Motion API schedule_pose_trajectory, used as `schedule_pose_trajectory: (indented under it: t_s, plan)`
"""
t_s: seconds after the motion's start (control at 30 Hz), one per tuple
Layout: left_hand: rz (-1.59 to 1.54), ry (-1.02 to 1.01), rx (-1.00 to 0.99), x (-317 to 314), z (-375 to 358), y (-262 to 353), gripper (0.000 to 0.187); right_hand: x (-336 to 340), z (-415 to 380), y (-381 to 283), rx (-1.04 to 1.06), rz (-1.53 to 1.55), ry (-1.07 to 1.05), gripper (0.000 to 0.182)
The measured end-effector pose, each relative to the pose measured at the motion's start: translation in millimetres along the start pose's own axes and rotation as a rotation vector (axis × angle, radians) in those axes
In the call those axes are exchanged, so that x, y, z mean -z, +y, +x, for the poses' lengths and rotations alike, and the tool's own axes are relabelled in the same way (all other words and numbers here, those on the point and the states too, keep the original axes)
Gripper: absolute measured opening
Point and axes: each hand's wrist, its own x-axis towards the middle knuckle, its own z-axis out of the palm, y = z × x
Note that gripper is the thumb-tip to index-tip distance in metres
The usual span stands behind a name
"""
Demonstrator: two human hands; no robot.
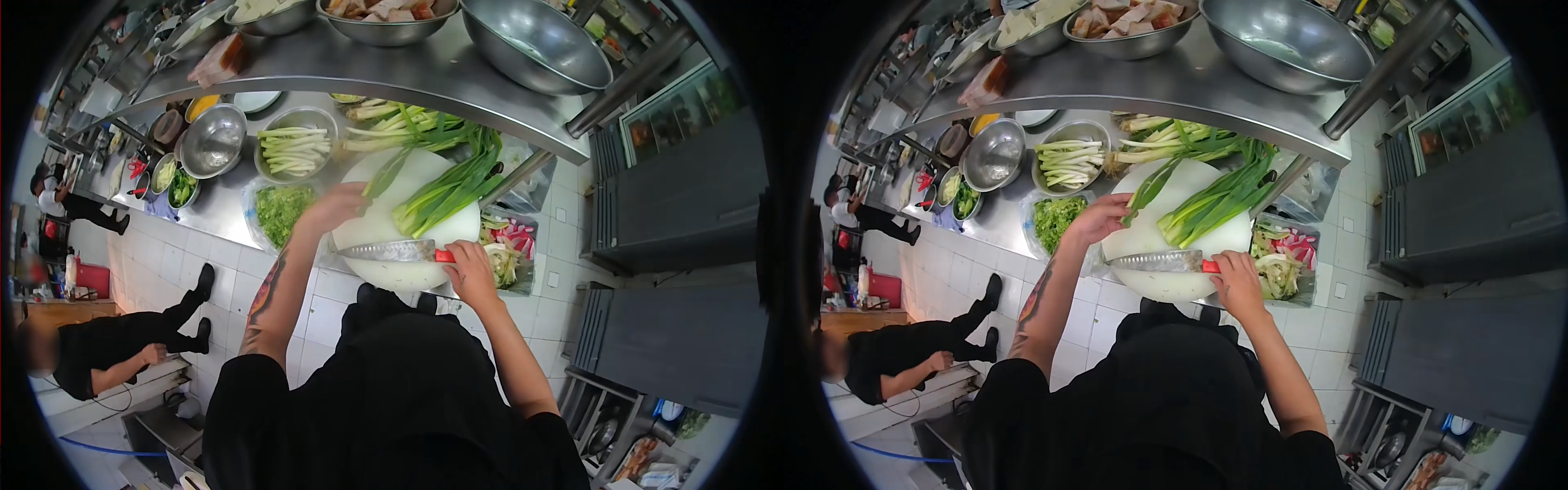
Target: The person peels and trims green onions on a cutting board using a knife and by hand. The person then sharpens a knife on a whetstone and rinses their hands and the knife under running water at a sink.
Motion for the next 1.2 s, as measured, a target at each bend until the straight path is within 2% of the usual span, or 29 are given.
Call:
schedule_pose_trajectory:
  t_s: [0.07, 0.13, 0.17, 0.23, 0.27, 0.33, 0.37, 0.4, 0.43, 0.47, 0.53, 0.6, 0.67, 0.73, 0.8, 0.83, 0.9, 0.93, 0.97, 1.0, 1.07, 1.13, 1.17, 1.2]
  plan:
    - [-0.021, 0.016, -0.035, -25.2, -16.1, 5.3, 0.06, -5.4, 6.2, -4.4, -0.01, 0.033, 0.071, 0.033]
    - [-0.045, 0.025, -0.061, -45.0, -23.1, -5.1, 0.061, -12.4, 24.6, -11.3, -0.085, 0.203, 0.171, 0.025]
    - [0.025, 0.028, -0.125, -53.5, -25.0, -12.6, 0.059, -11.2, 39.1, -25.8, -0.189, 0.449, 0.204, 0.019]
    - [0.124, 0.046, -0.226, -72.7, -28.1, -31.2, 0.054, 1.0, 69.4, -51.5, -0.181, 0.494, 0.259, 0.017]
    - [0.123, 0.042, -0.224, -85.5, -28.3, -40.0, 0.054, -0.4, 81.5, -57.0, -0.185, 0.491, 0.26, 0.017]
    - [0.205, 0.033, -0.339, -110.6, -28.5, -55.7, 0.058, -3.6, 97.5, -61.9, -0.404, 0.58, 0.039, 0.014]
    - [0.068, 0.044, -0.284, -115.8, -28.2, -64.6, 0.06, -11.9, 95.7, -53.6, -0.404, 0.581, 0.036, 0.014]
    - [0.066, 0.048, -0.284, -115.6, -28.0, -72.1, 0.06, -27.5, 91.3, -40.2, -0.417, 0.743, 0.061, 0.014]
    - [-0.07, 0.058, -0.231, -114.3, -26.8, -77.8, 0.06, -28.9, 91.9, -37.6, -0.424, 0.906, 0.085, 0.015]
    - [-0.206, 0.068, -0.181, -111.3, -25.3, -81.4, 0.06, -26.9, 87.0, -33.7, -0.418, 0.908, 0.079, 0.015]
    - [-0.243, 0.097, -0.206, -106.1, -25.8, -80.9, 0.059, 0.7, 66.1, -39.1, -0.599, 1.245, 0.161, 0.019]
    - [-0.276, 0.124, -0.234, -92.9, -25.1, -73.2, 0.058, 10.6, 33.6, 1.3, -0.557, 1.089, 0.295, 0.015]
    - [-0.278, 0.143, -0.401, -68.6, -23.0, -54.3, 0.056, 16.2, -3.4, 54.9, -0.635, 0.96, 0.55, 0.012]
    - [-0.244, 0.152, -0.553, -60.3, -21.8, -20.0, 0.054, 20.3, -47.9, 118.5, -0.634, 0.774, 0.696, 0.013]
    - [0.097, 0.416, -0.618, -69.0, -17.7, 19.1, 0.053, -0.6, -121.0, 219.2, -0.751, 0.47, 0.513, 0.019]
    - [0.097, 0.432, -0.633, -77.5, -12.7, 34.1, 0.055, 3.6, -143.6, 226.2, -0.764, 0.467, 0.524, 0.019]
    - [0.212, 0.377, -0.648, -86.0, 6.3, 42.2, 0.057, 9.1, -165.7, 233.6, -1.111, -0.267, -0.112, 0.032]
    - [0.324, 0.335, -0.669, -88.1, 15.4, 48.5, 0.058, 9.4, -160.0, 233.0, -1.111, -0.264, -0.109, 0.032]
    - [0.529, 0.314, -0.665, -68.7, 36.1, 36.9, 0.061, 6.3, -154.0, 232.1, -0.937, -0.178, 0.068, 0.037]
    - [0.53, 0.307, -0.658, -61.5, 48.2, 18.4, 0.061, 3.5, -148.2, 225.9, -0.765, -0.095, 0.238, 0.044]
    - [0.984, 0.248, -0.402, -65.2, 64.2, -15.0, 0.064, 14.6, -106.2, 179.7, -0.674, 0.142, 0.339, 0.041]
    - [1.4, 0.124, -0.363, -90.7, 53.2, -28.3, 0.072, 28.0, -64.5, 123.1, -0.429, 0.098, 0.366, 0.038]
    - [1.423, 0.051, -0.512, -90.9, 51.8, -38.6, 0.075, 30.7, -49.5, 97.8, -0.331, 0.059, 0.358, 0.036]
    - [1.429, 0.039, -0.514, -96.9, 48.8, -35.3, 0.075, 28.7, -37.9, 78.2, -0.235, 0.019, 0.348, 0.034]
